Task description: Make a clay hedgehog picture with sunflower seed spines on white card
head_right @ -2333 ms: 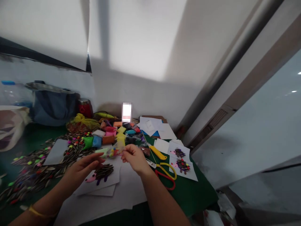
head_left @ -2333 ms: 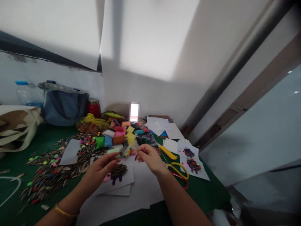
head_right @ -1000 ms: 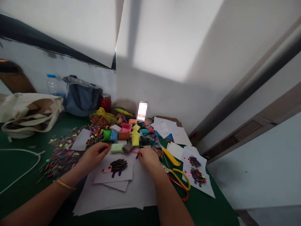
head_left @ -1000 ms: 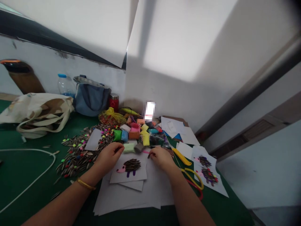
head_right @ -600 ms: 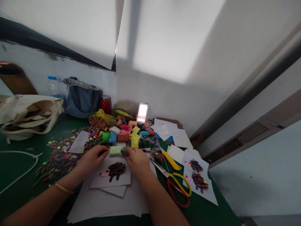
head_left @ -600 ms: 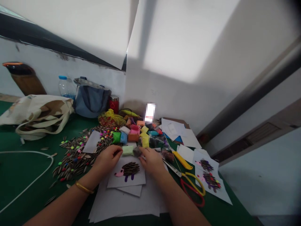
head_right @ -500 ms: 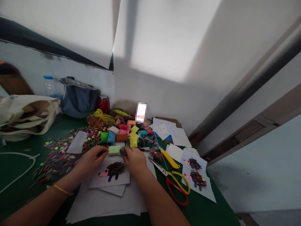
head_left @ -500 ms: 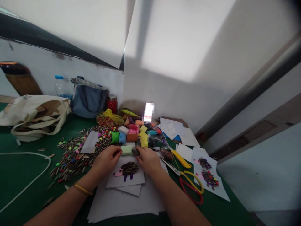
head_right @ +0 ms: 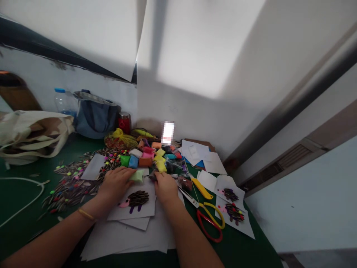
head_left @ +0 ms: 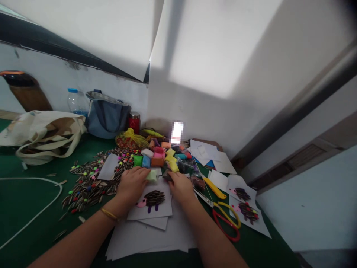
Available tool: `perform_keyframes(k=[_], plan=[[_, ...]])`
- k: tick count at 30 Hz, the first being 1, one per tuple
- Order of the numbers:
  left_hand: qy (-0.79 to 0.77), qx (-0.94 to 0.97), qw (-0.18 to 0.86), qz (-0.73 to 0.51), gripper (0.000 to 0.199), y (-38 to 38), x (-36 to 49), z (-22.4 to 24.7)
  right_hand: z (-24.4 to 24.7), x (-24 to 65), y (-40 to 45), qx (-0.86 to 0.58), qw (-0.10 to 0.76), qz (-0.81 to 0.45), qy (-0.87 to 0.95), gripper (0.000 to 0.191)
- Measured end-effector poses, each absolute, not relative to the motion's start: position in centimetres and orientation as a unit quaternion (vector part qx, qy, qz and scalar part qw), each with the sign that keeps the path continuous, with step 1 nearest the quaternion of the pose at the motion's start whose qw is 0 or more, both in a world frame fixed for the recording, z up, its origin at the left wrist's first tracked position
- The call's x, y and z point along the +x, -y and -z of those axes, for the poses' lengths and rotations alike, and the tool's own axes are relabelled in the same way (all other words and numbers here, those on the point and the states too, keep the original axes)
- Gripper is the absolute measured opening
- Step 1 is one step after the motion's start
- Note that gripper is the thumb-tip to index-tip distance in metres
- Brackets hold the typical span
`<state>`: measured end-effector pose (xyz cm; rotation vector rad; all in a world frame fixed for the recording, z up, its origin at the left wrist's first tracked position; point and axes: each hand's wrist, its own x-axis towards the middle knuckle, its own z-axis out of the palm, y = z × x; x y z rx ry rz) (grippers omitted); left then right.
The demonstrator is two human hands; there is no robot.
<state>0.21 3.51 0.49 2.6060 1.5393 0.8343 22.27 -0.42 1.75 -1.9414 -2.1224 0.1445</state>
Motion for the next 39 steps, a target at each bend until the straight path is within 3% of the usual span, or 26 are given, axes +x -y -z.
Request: perform_keyframes(k=[4,7,9,14,18,21,27,39], plan=[[-0.459,0.812,0.041,-0.359,0.029,-2.7,-0.3,-1.4,-2.0,22.3,1.1,-0.641,0.219,-0.076,0.732,0.045],[-0.427,0.777,0.135,-0.443,0.031,-1.1,0.2,-1.9,-2.4,22.0,2.1,-0.552,0.325,-0.123,0.758,0.056],[-0.405,0.774,0.218,-0.435,0.03,0.3,0.9,-2.1,-2.7,21.5,2.8,-0.475,0.389,-0.161,0.773,0.067],[-0.346,0.799,0.274,-0.408,0.032,2.1,1.7,-2.7,-2.9,20.6,3.9,-0.41,0.47,-0.177,0.761,0.052],[-0.383,0.765,0.31,-0.416,0.021,2.0,1.3,-3.6,-2.7,20.5,3.7,-0.45,0.463,-0.068,0.761,0.039],[-0.412,0.748,0.343,-0.39,0.02,1.8,1.3,-3.9,-2.3,20.6,3.7,-0.453,0.425,-0.021,0.784,0.041],[-0.429,0.719,0.42,-0.351,0.023,1.5,1.4,-4.2,-2.2,20.8,4.1,-0.454,0.399,-0.01,0.797,0.056],[-0.43,0.572,0.606,-0.348,0.032,1.0,1.1,-4.1,-2.7,20.9,4.1,-0.435,0.417,-0.01,0.798,0.047]])
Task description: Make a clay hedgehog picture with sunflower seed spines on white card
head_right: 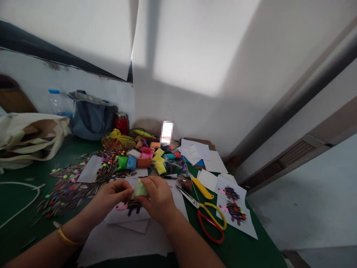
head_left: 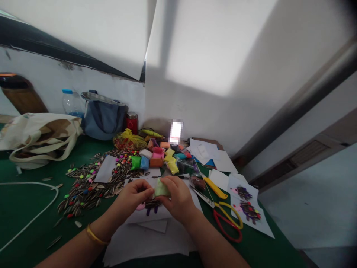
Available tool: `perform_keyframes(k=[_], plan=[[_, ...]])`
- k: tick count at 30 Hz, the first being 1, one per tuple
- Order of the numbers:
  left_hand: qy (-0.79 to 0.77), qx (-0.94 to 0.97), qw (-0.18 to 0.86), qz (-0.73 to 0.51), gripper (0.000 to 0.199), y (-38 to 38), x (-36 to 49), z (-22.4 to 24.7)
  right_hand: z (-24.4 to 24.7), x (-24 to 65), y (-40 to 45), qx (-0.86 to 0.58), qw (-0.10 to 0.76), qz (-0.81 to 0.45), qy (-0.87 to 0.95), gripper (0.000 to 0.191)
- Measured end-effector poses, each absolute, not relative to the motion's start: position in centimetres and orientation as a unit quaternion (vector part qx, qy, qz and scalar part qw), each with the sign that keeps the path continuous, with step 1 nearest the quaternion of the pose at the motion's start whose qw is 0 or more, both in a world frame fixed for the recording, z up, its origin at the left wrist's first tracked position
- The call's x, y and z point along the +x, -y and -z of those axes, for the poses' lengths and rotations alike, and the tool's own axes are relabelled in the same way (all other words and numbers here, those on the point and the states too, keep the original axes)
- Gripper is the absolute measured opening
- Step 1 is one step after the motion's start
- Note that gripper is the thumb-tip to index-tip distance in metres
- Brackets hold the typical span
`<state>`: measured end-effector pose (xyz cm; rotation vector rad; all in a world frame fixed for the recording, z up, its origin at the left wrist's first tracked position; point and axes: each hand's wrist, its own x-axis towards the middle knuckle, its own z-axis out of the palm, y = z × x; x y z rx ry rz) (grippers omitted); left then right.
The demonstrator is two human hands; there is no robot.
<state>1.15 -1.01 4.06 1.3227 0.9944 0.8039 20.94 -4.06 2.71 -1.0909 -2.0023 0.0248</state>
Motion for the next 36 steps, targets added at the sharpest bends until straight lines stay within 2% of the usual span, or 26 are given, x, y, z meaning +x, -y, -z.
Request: perform_keyframes(k=[10,17,25,32,36], plan=[[-0.4,0.512,0.653,-0.39,0.033,1.26,1.17,-4.23,-2.57,20.98,4.02,-0.414,0.456,-0.018,0.787,0.044],[-0.388,0.51,0.687,-0.344,0.032,1.36,1.3,-4.24,-2.39,20.81,3.98,-0.416,0.457,-0.035,0.785,0.043],[-0.404,0.54,0.653,-0.344,0.035,1.31,1.53,-4.52,-2.52,20.49,4.02,-0.411,0.447,-0.043,0.794,0.042],[-0.429,0.574,0.567,-0.405,0.032,1.09,1.5,-4.57,-2.41,20.52,3.95,-0.421,0.441,-0.043,0.791,0.044],[-0.415,0.551,0.596,-0.411,0.032,1.15,1.52,-4.66,-2.6,20.55,3.98,-0.416,0.448,-0.044,0.791,0.044]])
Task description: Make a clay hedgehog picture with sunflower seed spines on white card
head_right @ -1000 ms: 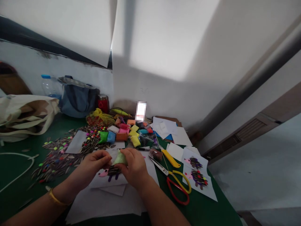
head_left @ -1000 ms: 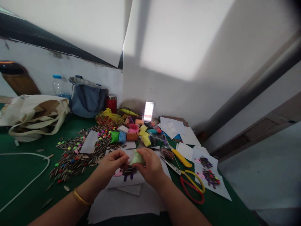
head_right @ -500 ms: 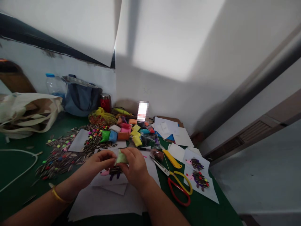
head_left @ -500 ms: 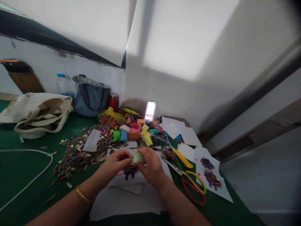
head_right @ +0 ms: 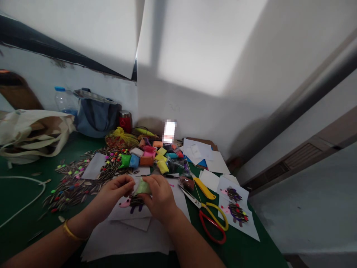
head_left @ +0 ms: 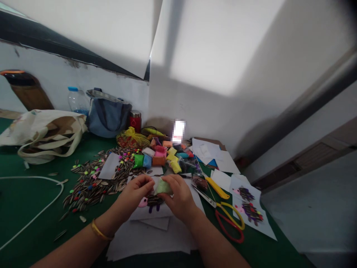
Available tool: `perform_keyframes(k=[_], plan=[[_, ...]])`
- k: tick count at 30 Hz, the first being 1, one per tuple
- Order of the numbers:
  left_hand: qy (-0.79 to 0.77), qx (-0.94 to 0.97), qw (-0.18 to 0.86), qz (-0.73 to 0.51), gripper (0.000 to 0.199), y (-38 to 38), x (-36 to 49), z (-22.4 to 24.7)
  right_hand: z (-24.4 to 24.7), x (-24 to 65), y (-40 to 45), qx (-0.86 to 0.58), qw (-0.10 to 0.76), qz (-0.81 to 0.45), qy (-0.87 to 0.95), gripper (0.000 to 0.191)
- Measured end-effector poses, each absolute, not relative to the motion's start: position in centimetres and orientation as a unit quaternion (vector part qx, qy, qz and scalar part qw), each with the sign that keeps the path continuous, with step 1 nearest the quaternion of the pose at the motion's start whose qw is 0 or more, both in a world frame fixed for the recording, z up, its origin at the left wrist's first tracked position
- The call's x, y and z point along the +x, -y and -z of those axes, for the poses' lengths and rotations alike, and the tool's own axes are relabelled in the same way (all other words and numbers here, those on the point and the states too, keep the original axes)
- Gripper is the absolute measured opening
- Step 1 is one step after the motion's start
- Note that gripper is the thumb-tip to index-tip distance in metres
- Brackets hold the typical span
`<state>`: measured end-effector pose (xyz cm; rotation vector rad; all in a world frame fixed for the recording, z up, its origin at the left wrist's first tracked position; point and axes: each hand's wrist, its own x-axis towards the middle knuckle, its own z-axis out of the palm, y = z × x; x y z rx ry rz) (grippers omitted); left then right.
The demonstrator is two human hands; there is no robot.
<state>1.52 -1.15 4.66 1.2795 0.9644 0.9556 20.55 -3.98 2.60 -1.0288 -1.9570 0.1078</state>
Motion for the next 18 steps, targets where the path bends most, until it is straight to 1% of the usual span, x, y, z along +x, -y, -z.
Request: perform_keyframes(k=[5,10,14,16,18], plan=[[-0.412,0.534,0.649,-0.352,0.028,1.11,1.24,-4.43,-2.77,20.54,3.98,-0.403,0.452,-0.049,0.794,0.045],[-0.419,0.541,0.662,-0.306,0.022,0.92,0.96,-4.14,-2.79,20.8,3.75,-0.402,0.434,-0.033,0.805,0.05],[-0.401,0.547,0.665,-0.314,0.028,0.96,1.06,-4.1,-3.09,20.62,3.88,-0.417,0.425,0.003,0.804,0.056],[-0.39,0.544,0.665,-0.33,0.032,1.08,1.18,-4.13,-3.3,20.33,4.15,-0.428,0.443,0.01,0.787,0.051],[-0.391,0.546,0.657,-0.342,0.034,1.26,1.3,-4.28,-3.42,20.01,4.46,-0.434,0.465,-0.008,0.771,0.035]])
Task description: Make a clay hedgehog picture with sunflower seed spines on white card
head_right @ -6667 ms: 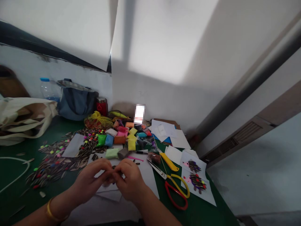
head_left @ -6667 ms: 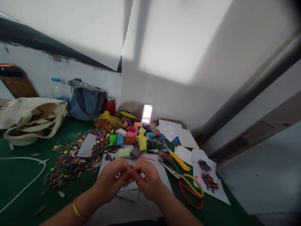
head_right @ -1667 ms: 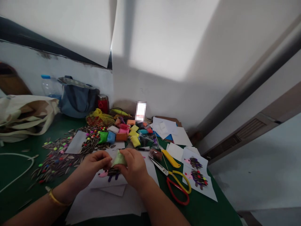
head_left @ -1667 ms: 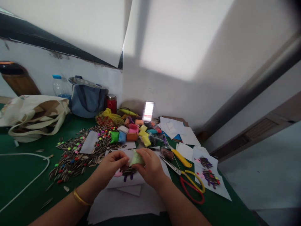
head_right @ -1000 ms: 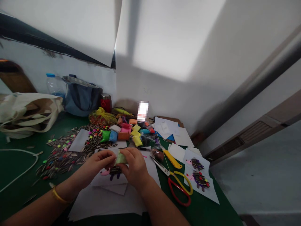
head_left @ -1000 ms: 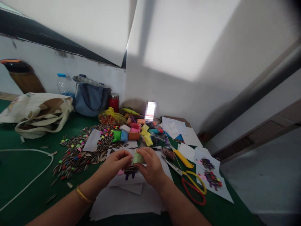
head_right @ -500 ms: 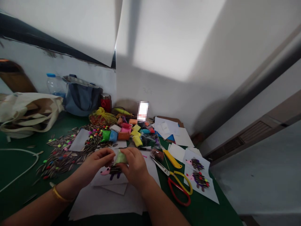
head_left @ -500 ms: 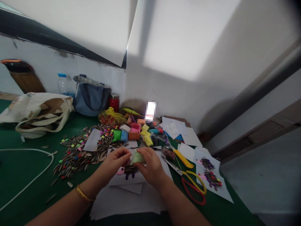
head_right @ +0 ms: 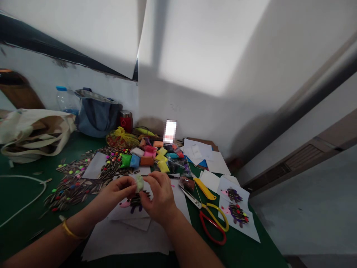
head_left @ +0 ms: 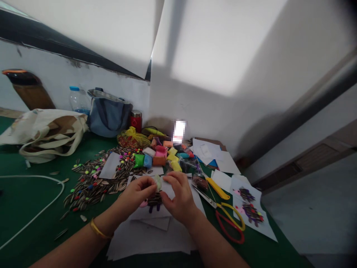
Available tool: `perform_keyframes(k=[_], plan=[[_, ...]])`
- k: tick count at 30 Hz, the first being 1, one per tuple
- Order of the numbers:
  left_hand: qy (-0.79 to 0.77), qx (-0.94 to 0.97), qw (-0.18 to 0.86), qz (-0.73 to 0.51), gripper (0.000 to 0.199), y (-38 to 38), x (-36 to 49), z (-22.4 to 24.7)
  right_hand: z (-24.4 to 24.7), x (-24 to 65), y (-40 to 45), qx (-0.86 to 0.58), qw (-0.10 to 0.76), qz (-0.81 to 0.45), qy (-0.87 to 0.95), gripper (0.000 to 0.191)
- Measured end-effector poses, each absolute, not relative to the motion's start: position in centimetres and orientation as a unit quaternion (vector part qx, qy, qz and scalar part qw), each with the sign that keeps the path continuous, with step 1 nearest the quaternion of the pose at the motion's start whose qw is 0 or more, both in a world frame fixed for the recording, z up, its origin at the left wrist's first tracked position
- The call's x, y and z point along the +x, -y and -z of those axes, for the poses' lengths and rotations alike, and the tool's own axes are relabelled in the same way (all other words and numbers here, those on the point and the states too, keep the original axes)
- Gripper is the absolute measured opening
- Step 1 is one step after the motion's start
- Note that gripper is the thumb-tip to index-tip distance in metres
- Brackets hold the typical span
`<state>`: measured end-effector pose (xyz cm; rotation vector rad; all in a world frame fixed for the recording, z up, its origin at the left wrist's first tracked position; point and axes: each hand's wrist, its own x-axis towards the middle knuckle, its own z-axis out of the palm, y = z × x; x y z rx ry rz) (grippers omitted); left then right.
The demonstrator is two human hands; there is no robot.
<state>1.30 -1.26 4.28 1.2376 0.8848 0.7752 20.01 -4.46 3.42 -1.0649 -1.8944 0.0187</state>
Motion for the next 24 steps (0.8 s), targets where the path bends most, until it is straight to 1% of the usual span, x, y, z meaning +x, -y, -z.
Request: perform_keyframes(k=[1,2,5,6,8,12,15,17,19,21,24], plan=[[-0.393,0.556,0.647,-0.343,0.034,1.37,1.37,-4.41,-3.43,19.86,4.58,-0.434,0.471,-0.023,0.767,0.028],[-0.393,0.573,0.633,-0.342,0.034,1.49,1.43,-4.56,-3.41,19.72,4.66,-0.435,0.471,-0.04,0.766,0.025],[-0.373,0.639,0.579,-0.342,0.031,1.86,1.62,-5.02,-3.33,19.46,4.71,-0.448,0.455,-0.074,0.766,0.035],[-0.365,0.661,0.558,-0.345,0.03,1.95,1.68,-5.12,-3.36,19.43,4.69,-0.454,0.45,-0.081,0.765,0.036],[-0.355,0.696,0.513,-0.355,0.029,2.08,1.75,-5.14,-3.53,19.4,4.65,-0.455,0.439,-0.098,0.768,0.029],[-0.357,0.765,0.408,-0.348,0.026,2.12,1.62,-4.78,-3.97,19.35,4.71,-0.436,0.433,-0.126,0.779,0.011],[-0.357,0.813,0.335,-0.315,0.025,2.17,1.41,-4.58,-3.92,19.22,4.75,-0.442,0.424,-0.126,0.781,0.006],[-0.351,0.835,0.304,-0.296,0.025,2.24,1.32,-4.52,-3.7,19.16,4.68,-0.449,0.417,-0.127,0.78,0.007],[-0.347,0.841,0.294,-0.291,0.024,2.3,1.33,-4.5,-3.47,19.13,4.53,-0.448,0.422,-0.136,0.776,0.01],[-0.361,0.825,0.313,-0.301,0.022,2.31,1.45,-4.56,-3.32,19.13,4.37,-0.442,0.442,-0.16,0.764,0.012],[-0.391,0.756,0.406,-0.332,0.017,2.28,1.74,-4.9,-3.3,19.12,4.25,-0.435,0.471,-0.227,0.733,0.012]])
